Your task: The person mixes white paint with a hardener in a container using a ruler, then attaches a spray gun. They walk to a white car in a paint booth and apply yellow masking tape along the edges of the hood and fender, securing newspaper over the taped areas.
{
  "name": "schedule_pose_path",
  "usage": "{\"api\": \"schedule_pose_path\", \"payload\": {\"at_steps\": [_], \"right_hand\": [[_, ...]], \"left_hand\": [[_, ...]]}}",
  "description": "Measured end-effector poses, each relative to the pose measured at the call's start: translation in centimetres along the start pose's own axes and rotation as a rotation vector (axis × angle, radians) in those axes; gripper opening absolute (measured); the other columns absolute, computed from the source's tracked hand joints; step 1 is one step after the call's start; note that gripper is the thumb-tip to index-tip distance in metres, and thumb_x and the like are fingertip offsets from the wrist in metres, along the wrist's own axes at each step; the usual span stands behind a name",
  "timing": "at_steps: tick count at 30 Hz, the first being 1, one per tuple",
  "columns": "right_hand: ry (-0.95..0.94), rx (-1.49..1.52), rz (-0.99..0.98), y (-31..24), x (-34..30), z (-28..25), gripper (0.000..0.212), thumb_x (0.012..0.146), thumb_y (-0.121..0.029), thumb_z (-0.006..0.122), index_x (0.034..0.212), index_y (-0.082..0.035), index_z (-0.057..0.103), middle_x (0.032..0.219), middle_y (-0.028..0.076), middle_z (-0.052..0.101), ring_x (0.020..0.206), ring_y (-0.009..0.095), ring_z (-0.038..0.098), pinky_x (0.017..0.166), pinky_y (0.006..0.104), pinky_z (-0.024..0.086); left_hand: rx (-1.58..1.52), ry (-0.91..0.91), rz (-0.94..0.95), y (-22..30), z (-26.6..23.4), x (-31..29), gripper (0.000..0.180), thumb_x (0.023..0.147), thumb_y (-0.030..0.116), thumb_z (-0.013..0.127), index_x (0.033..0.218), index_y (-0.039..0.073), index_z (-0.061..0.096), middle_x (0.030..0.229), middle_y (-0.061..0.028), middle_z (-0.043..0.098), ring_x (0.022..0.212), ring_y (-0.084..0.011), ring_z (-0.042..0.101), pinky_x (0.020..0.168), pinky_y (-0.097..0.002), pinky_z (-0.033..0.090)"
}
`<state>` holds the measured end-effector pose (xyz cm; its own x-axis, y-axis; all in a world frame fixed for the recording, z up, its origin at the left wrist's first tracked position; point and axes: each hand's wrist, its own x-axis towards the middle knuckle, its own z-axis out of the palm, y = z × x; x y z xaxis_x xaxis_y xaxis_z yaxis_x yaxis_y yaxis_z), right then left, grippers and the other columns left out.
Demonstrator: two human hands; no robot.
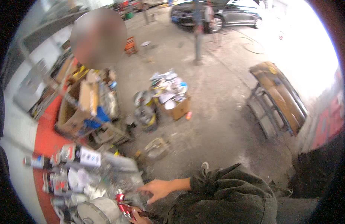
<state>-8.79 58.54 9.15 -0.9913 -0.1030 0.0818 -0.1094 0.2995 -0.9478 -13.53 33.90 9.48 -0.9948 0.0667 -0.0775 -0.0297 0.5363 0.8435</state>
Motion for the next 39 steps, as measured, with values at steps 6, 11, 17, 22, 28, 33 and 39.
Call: {"api": "schedule_pose_path", "payload": {"at_steps": [6,11,17,22,28,33,39], "right_hand": [[0.377,-0.09,-0.072,2.0,-9.0,-13.1,0.107,0.074,-0.023,0.073,0.161,-0.002,0.015,0.126,0.022,0.059,0.114,0.041,0.055,0.1,0.0459,0.045],[0.7,0.01,0.217,6.4,-18.9,-27.3,0.05,0.08,-0.02,0.071,0.127,-0.006,0.063,0.112,0.019,0.066,0.096,0.036,0.066,0.084,0.0413,0.054],[1.063,-0.264,0.441,23.0,-32.1,-37.8,0.027,0.091,-0.007,0.07,0.117,-0.001,0.068,0.116,0.011,0.072,0.103,0.023,0.067,0.089,0.0389,0.054],[1.182,-0.128,0.456,23.2,-41.3,-54.3,0.027,0.09,-0.007,0.07,0.117,-0.001,0.068,0.113,0.012,0.072,0.101,0.023,0.068,0.087,0.0386,0.054],[1.374,0.005,0.479,21.1,-49.1,-69.8,0.027,0.09,-0.007,0.07,0.116,-0.001,0.068,0.11,0.012,0.072,0.098,0.023,0.068,0.085,0.0383,0.054],[1.574,0.036,0.461,24.4,-55.0,-82.3,0.026,0.09,-0.007,0.07,0.115,-0.002,0.068,0.108,0.012,0.072,0.095,0.024,0.068,0.083,0.0381,0.054],[1.716,0.031,0.409,31.1,-67.7,-101.1,0.026,0.089,-0.006,0.07,0.115,-0.002,0.068,0.104,0.012,0.072,0.093,0.024,0.068,0.081,0.0378,0.054]], "left_hand": [[-0.744,-0.351,0.268,13.4,22.8,-3.9,0.044,0.086,0.007,0.071,0.125,-0.001,0.054,0.112,-0.0103,0.063,0.104,-0.0207,0.06,0.096,-0.0395,0.049],[-0.336,-1.075,0.352,23.1,35.8,-6.8,0.058,0.08,0.018,0.081,0.128,-0.001,0.054,0.126,-0.0162,0.062,0.117,-0.0264,0.06,0.103,-0.042,0.045],[-0.088,-1.265,0.839,37.2,53.4,-7.5,0.034,0.086,0.021,0.079,0.111,0.0,0.071,0.116,-0.0181,0.071,0.11,-0.0275,0.069,0.093,-0.0408,0.054],[-0.134,-1.334,0.571,45.1,73.1,-6.1,0.018,0.095,0.016,0.07,0.098,-0.001,0.074,0.086,-0.0095,0.076,0.076,-0.0139,0.071,0.069,-0.0283,0.056],[-0.047,-1.729,0.351,61.6,96.0,-12.7,0.034,0.104,0.024,0.059,0.083,-0.001,0.068,0.069,-0.0029,0.067,0.062,-0.0073,0.06,0.058,-0.0247,0.049],[0.1,-2.061,0.315,72.1,113.1,-19.4,0.045,0.106,0.035,0.056,0.075,0.002,0.064,0.061,-0.0006,0.059,0.055,-0.0068,0.053,0.052,-0.024,0.042],[0.288,-2.148,0.257,84.2,133.0,-29.4,0.05,0.105,0.031,0.059,0.06,0.008,0.056,0.054,0.0055,0.045,0.047,-0.005,0.038,0.043,-0.0276,0.024]]}}
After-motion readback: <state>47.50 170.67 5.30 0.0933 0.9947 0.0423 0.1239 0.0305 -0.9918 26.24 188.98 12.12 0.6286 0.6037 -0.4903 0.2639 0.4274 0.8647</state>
